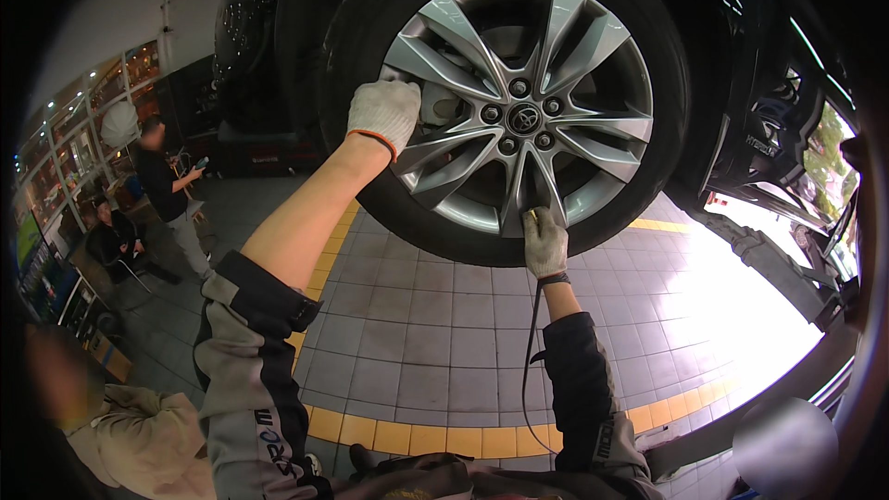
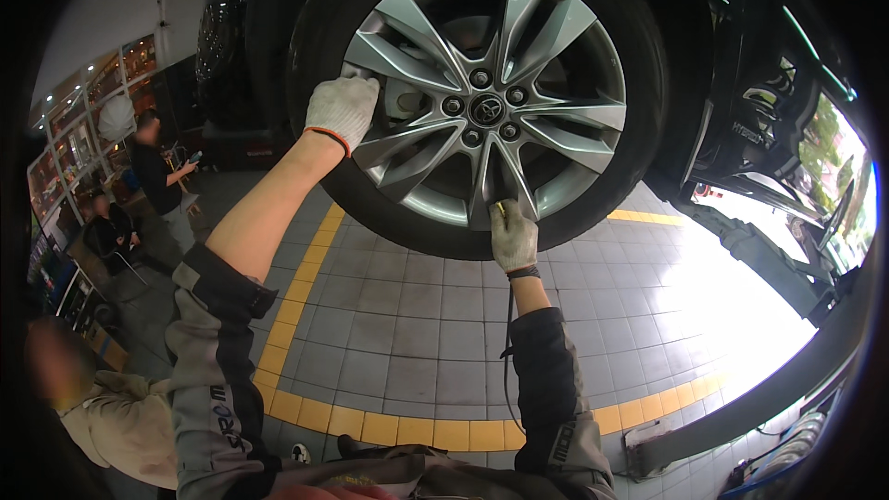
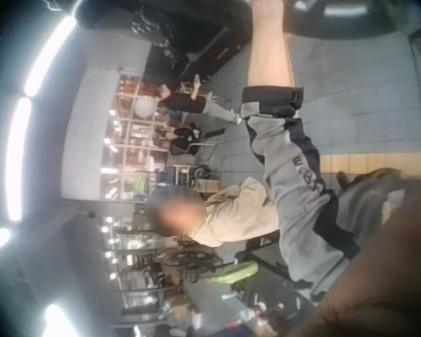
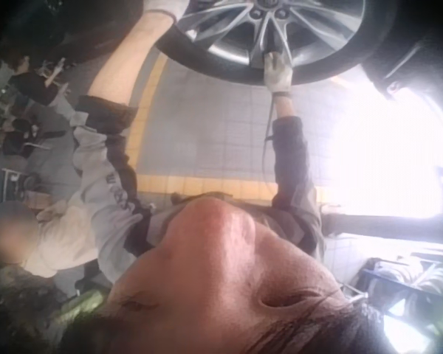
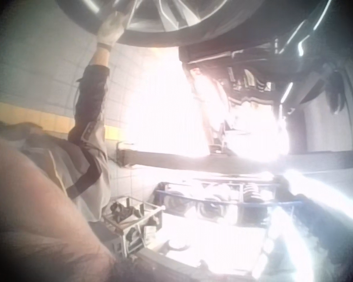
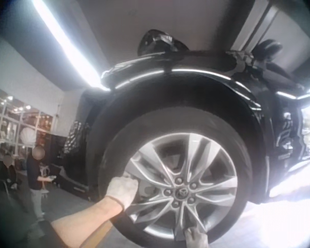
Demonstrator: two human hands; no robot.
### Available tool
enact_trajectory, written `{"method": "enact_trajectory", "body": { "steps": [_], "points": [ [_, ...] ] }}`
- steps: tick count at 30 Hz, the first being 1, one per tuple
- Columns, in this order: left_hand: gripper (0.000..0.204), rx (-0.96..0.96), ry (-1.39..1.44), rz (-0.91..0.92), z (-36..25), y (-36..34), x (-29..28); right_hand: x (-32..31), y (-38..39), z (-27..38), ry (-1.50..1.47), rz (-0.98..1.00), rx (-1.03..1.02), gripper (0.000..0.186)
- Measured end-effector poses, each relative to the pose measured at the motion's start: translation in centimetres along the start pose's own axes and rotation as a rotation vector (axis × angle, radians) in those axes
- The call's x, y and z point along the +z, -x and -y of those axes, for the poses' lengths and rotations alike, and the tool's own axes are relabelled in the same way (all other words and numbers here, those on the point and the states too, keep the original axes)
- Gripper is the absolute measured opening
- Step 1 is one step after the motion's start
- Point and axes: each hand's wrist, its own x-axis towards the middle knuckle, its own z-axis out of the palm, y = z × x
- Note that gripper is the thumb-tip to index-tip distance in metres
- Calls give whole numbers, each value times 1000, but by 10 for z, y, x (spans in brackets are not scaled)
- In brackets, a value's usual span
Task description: The person removes four car tires from a vehicle on a lift. They loosen and remove the lug nuts from each wheel, then detach the tires and set them aside.
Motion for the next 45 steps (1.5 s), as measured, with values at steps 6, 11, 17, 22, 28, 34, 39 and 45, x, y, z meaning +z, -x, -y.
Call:
{"method": "enact_trajectory", "body": {
  "steps": [6,11,17,22,28,34,39,45],
  "points": [
    [23,-42,370,-38,28,28,-13,-16,-4,-24,-111,-14,99,29],
    [77,-886,756,-173,50,97,34,-131,-62,-67,-457,-543,439,24],
    [84,-1207,1041,-289,30,84,94,-217,-202,-106,1,-800,385,38],
    [91,-1294,1034,-313,30,70,97,-219,-239,-140,-71,-736,388,39],
    [99,-1421,1167,-242,34,65,91,-223,-265,-187,-528,-662,395,31],
    [103,-1379,1213,-248,37,65,94,-222,-273,-206,-713,-620,385,22],
    [103,-1462,1328,-318,36,63,94,-212,-274,-210,-727,-619,315,27],
    [102,-1413,1294,-331,37,60,93,-207,-273,-206,-671,-682,320,26]
  ]
}}
